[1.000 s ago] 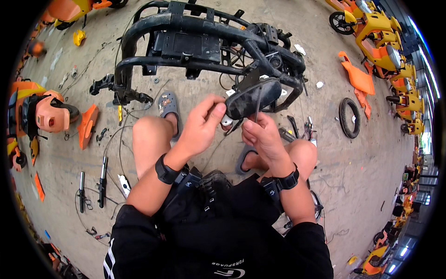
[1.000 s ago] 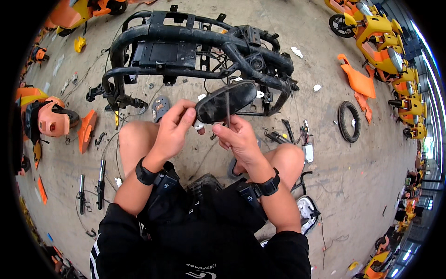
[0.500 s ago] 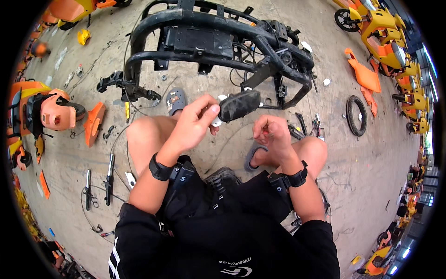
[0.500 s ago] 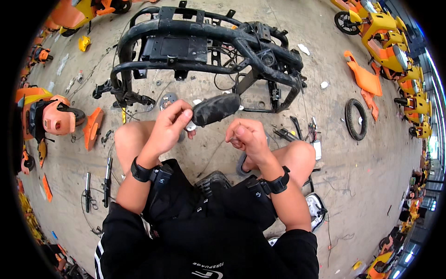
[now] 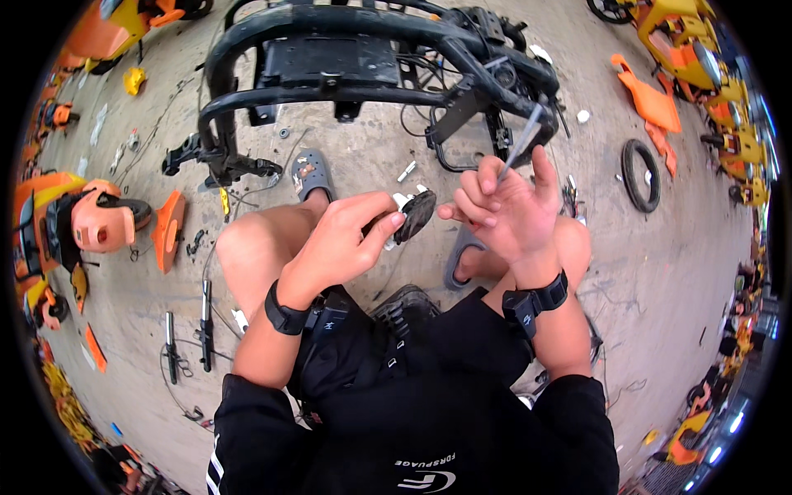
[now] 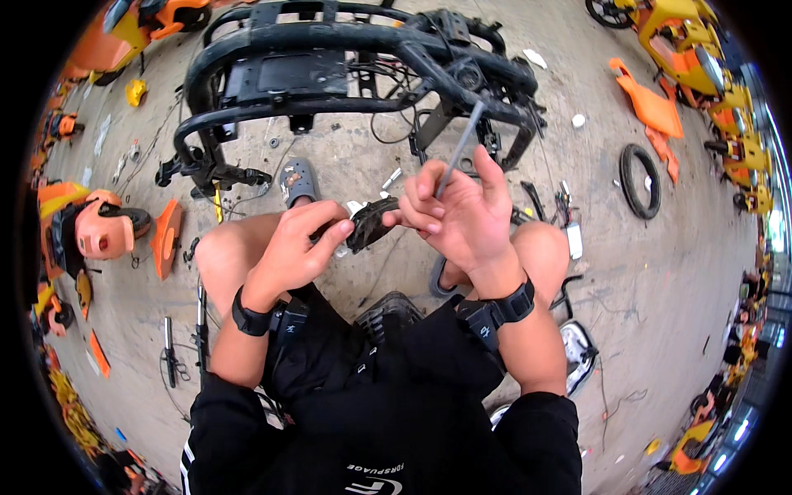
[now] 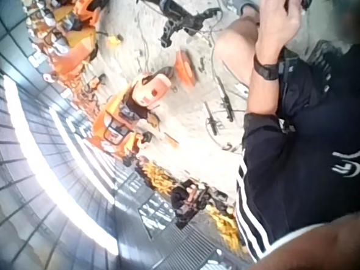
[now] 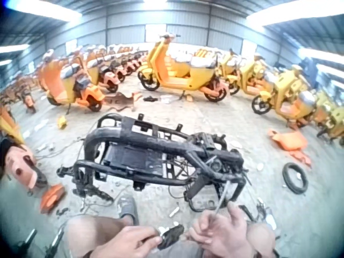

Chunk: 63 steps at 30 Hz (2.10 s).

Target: The person unscrews and removes a metal bracket from a plastic motorcycle component using a screwdriver.

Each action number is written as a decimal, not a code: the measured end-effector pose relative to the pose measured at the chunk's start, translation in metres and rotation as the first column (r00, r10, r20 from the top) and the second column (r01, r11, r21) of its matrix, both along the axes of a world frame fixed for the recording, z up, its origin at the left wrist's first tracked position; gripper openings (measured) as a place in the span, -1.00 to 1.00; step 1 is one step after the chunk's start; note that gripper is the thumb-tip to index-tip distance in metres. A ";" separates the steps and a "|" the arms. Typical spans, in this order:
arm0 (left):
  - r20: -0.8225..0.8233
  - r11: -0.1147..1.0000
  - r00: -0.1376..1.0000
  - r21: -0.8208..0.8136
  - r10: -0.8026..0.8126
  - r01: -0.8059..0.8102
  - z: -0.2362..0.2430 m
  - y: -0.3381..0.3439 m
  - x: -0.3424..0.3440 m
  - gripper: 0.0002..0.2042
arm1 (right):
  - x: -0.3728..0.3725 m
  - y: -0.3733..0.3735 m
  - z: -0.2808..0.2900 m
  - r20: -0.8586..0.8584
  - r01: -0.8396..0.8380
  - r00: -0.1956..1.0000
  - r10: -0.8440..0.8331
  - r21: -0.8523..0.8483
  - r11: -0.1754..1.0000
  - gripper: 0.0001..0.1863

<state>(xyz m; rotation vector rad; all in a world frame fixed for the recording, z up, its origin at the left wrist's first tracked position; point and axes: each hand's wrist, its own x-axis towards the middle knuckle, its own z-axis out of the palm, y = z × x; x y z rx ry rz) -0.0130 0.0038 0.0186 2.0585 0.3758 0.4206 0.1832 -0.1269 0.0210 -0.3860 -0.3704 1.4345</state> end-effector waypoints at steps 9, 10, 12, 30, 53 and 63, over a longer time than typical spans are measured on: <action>-0.003 0.987 0.989 -0.073 -0.146 0.145 0.002 -0.011 0.009 -0.84 | 0.005 -0.010 0.002 0.059 -0.080 0.995 0.083 -0.040 0.996 -0.23; -0.003 0.986 0.988 -0.067 -0.155 0.154 0.004 -0.011 0.011 -0.83 | 0.006 -0.011 0.001 0.036 -0.089 0.995 0.092 -0.057 0.994 -0.22; 0.011 0.984 0.986 -0.056 -0.169 0.169 0.006 -0.012 0.013 -0.83 | 0.007 -0.012 0.001 0.054 -0.104 0.993 0.108 -0.061 0.993 -0.21; -0.047 0.979 0.979 -0.052 -0.199 0.197 0.009 -0.012 0.018 -0.85 | 0.010 -0.015 -0.001 0.074 -0.116 0.990 0.118 -0.042 0.992 -0.21; -0.029 0.993 0.992 0.012 -0.120 0.121 0.006 -0.012 0.018 -0.88 | 0.011 -0.013 -0.004 -0.060 -0.083 0.995 0.077 -0.101 0.991 -0.30; 0.068 0.994 0.992 0.019 -0.106 0.105 0.002 -0.013 0.021 -0.86 | 0.009 -0.012 -0.001 -0.030 -0.079 0.997 0.075 -0.130 0.988 -0.32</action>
